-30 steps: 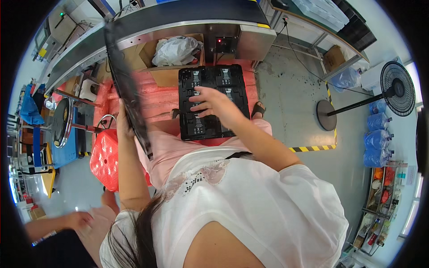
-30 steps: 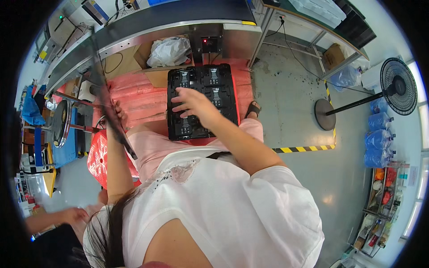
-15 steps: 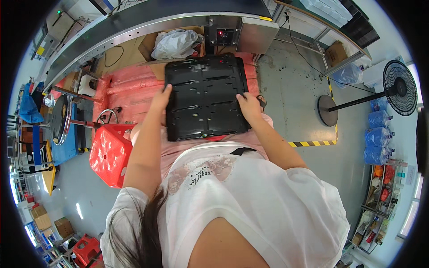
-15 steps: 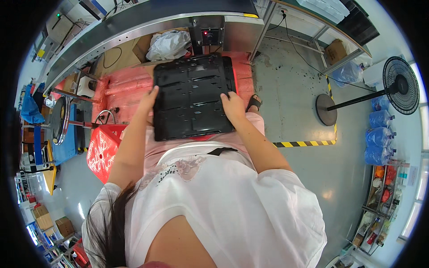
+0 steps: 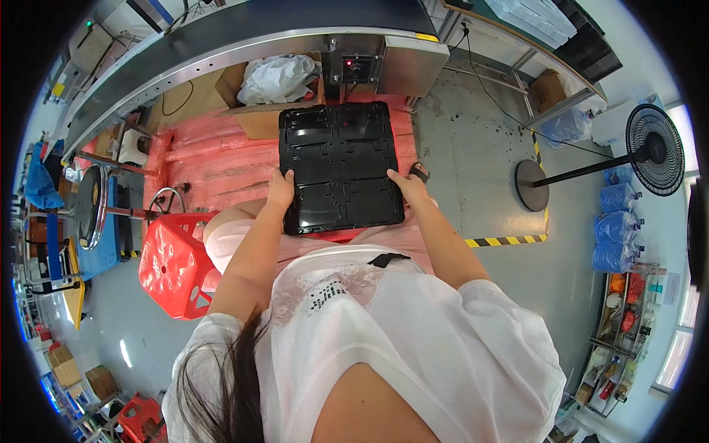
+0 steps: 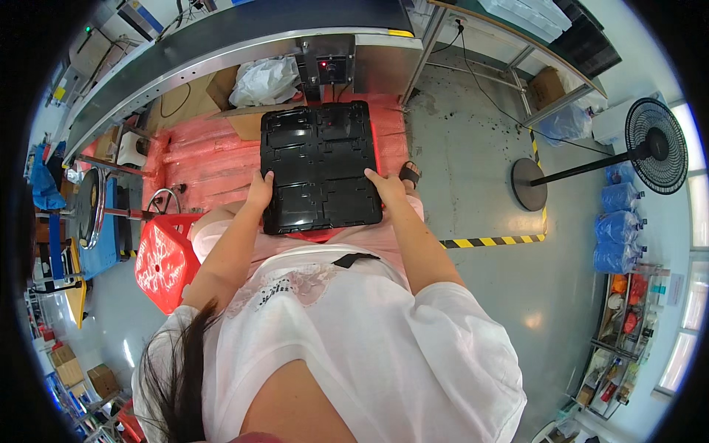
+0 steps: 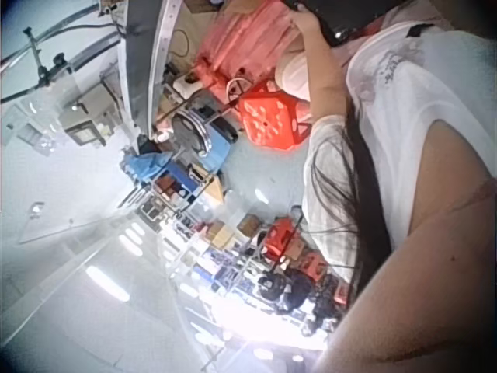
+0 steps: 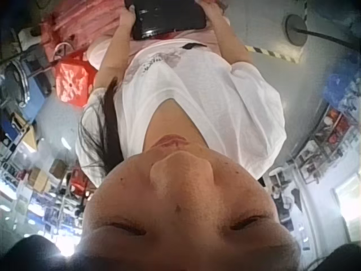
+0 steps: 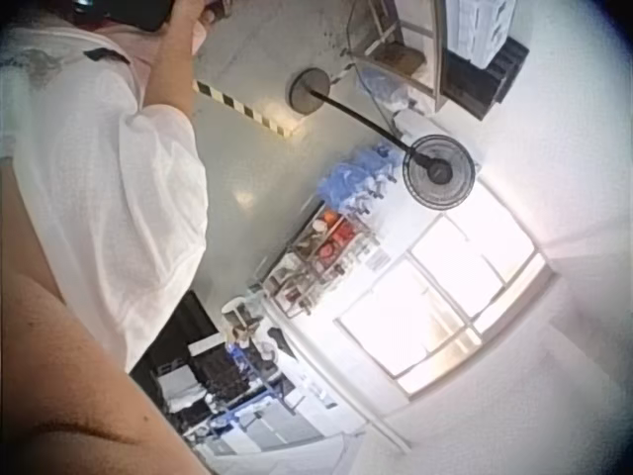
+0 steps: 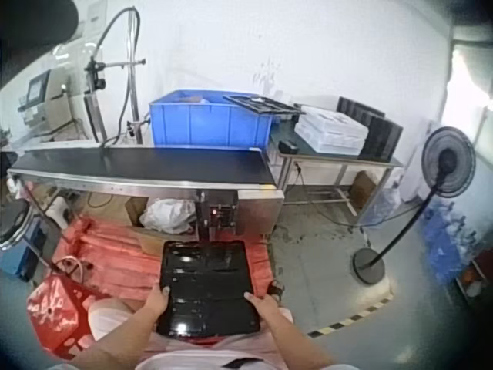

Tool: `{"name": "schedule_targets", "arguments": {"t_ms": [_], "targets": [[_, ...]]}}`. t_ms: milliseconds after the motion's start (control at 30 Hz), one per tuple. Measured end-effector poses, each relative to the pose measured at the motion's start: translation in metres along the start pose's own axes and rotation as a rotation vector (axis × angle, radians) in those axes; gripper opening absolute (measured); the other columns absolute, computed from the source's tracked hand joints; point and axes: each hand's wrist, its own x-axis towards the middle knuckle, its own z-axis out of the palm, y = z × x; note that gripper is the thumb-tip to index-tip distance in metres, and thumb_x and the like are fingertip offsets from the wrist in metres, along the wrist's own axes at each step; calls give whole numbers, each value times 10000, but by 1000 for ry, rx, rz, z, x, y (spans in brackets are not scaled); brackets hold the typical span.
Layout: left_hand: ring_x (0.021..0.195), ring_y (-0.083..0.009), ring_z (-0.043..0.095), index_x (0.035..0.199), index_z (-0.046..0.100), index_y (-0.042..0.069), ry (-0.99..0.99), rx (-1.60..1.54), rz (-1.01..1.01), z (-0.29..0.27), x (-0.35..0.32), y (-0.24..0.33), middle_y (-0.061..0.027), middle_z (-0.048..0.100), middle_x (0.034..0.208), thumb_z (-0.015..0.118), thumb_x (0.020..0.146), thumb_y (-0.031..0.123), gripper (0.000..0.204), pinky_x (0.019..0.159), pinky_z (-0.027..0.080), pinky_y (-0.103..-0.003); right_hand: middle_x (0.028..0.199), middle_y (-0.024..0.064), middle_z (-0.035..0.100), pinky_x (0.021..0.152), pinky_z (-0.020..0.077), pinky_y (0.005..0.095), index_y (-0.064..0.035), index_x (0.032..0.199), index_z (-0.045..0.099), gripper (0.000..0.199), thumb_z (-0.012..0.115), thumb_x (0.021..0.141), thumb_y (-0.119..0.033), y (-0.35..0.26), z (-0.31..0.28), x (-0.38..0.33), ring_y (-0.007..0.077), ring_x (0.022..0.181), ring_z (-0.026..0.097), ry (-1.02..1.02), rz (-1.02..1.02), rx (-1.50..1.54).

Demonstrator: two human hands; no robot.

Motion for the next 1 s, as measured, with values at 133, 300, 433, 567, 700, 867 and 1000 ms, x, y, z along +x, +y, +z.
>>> {"name": "schedule_targets", "arguments": {"t_ms": [133, 300, 433, 567, 700, 867, 1000], "targets": [[1042, -497, 478, 1148, 449, -97, 26, -81, 69, 9, -7, 7, -350, 521, 1089, 473, 912, 353, 508, 908, 379, -493, 1029, 211, 598, 713, 501, 377, 103, 1124, 533, 833, 633, 722, -620, 41, -6, 30, 283, 873, 614, 73, -50, -54], [1152, -439, 417, 1251, 409, -78, 216, -84, 56, 10, -26, 11, -314, 455, 1218, 461, 917, 406, 590, 998, 319, -454, 1069, 261, 591, 902, 421, 340, 114, 1101, 552, 848, 598, 734, -649, 59, -41, 70, 308, 1053, 564, 140, -89, 193], [1143, -433, 423, 1252, 402, -51, 270, -57, 38, 1, -39, 24, -300, 447, 1227, 452, 928, 379, 541, 984, 327, -458, 978, 146, 520, 682, 479, 450, 58, 1200, 456, 922, 626, 682, -686, -72, -138, 55, 266, 887, 512, 311, -16, 395], [1148, -417, 445, 1270, 373, -87, 208, 19, -83, 2, -45, 27, -298, 441, 1228, 433, 938, 388, 583, 980, 353, -432, 1268, 283, 441, 873, 428, 507, 133, 1283, 352, 1029, 696, 664, -614, -193, -230, 108, 361, 1150, 469, 456, -330, 260], [1157, -406, 433, 1272, 383, -90, 179, 73, -71, -1, -49, 18, -283, 454, 1231, 433, 946, 311, 519, 998, 330, -423, 1280, 317, 428, 1010, 354, 412, 106, 1301, 362, 1072, 778, 559, -547, -304, -281, 206, 380, 1216, 429, 631, -801, -336], [1170, -363, 437, 1279, 384, -67, 118, -80, -180, -11, -46, 45, -251, 455, 1243, 417, 952, 260, 463, 1010, 319, -400, 1229, 300, 484, 980, 393, 381, 84, 1305, 366, 1123, 798, 483, -548, -375, -295, 285, 379, 1141, 495, 646, -638, -673], [1182, -357, 429, 1290, 373, -56, 113, -18, -170, -4, -43, 19, -244, 447, 1257, 394, 958, 270, 467, 1017, 312, -395, 1062, 261, 600, 867, 456, 352, 109, 1148, 528, 946, 783, 492, -522, -381, -313, 374, 311, 990, 600, 487, -533, -775]]}}
